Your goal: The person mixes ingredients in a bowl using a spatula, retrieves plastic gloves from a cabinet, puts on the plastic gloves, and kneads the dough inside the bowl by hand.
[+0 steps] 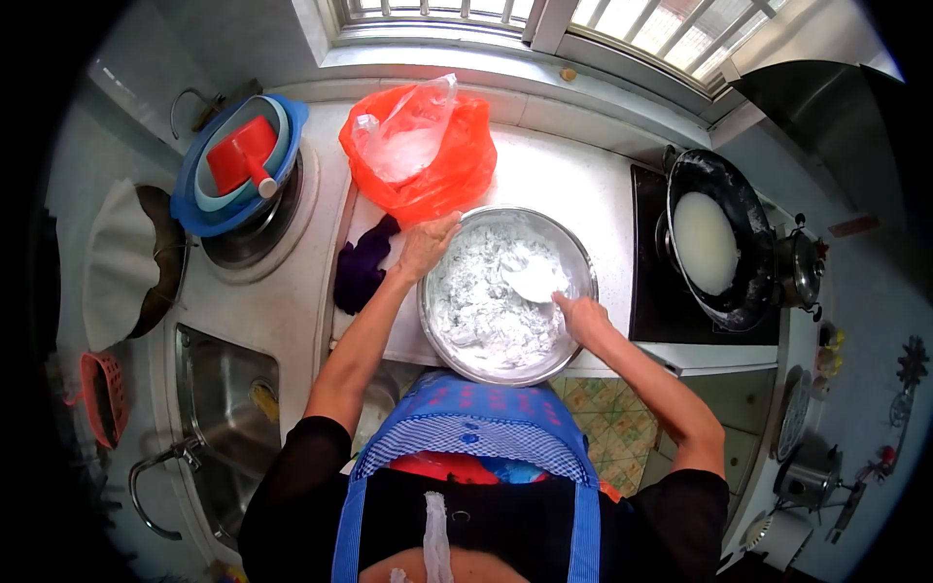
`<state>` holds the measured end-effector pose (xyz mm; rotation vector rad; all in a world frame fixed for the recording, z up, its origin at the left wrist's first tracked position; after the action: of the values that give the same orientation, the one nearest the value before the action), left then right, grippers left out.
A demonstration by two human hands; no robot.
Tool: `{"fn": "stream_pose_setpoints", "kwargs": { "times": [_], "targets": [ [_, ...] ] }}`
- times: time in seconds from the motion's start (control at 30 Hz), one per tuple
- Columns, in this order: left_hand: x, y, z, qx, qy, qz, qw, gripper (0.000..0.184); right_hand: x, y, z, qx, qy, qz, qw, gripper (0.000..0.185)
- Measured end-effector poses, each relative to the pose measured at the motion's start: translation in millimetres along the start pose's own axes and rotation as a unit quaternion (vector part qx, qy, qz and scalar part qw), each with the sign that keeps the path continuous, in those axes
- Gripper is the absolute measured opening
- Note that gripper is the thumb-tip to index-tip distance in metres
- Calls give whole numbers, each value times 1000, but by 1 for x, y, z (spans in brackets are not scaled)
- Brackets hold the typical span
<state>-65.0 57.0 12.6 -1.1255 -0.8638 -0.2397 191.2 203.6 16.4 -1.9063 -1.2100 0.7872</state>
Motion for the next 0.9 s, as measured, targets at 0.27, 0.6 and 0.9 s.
{"fn": "stream_pose_setpoints", "kwargs": {
  "times": [0.27,0.6,0.9],
  "targets": [
    [4,7,18,-11,29,62,998,21,-28,28,-56,-62,-54,93,992,46],
    [11,11,27,9,82,27,996,13,-89,20,-46,-65,-114,137,982,42],
    [2,12,27,-11,79,31,996,22,-80,-7,-26,-16,-82,135,987,26]
  ]
}}
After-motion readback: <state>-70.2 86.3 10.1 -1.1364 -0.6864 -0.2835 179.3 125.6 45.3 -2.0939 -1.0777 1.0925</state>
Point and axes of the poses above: each hand's wrist, its own z-axis towards the middle knuckle, its own y-axis out of the palm, x = y × z, the point moved 7 cm from there along z, towards the middle knuckle, and after that the axes turned 9 degrees about -x, right-handed, at the moved point
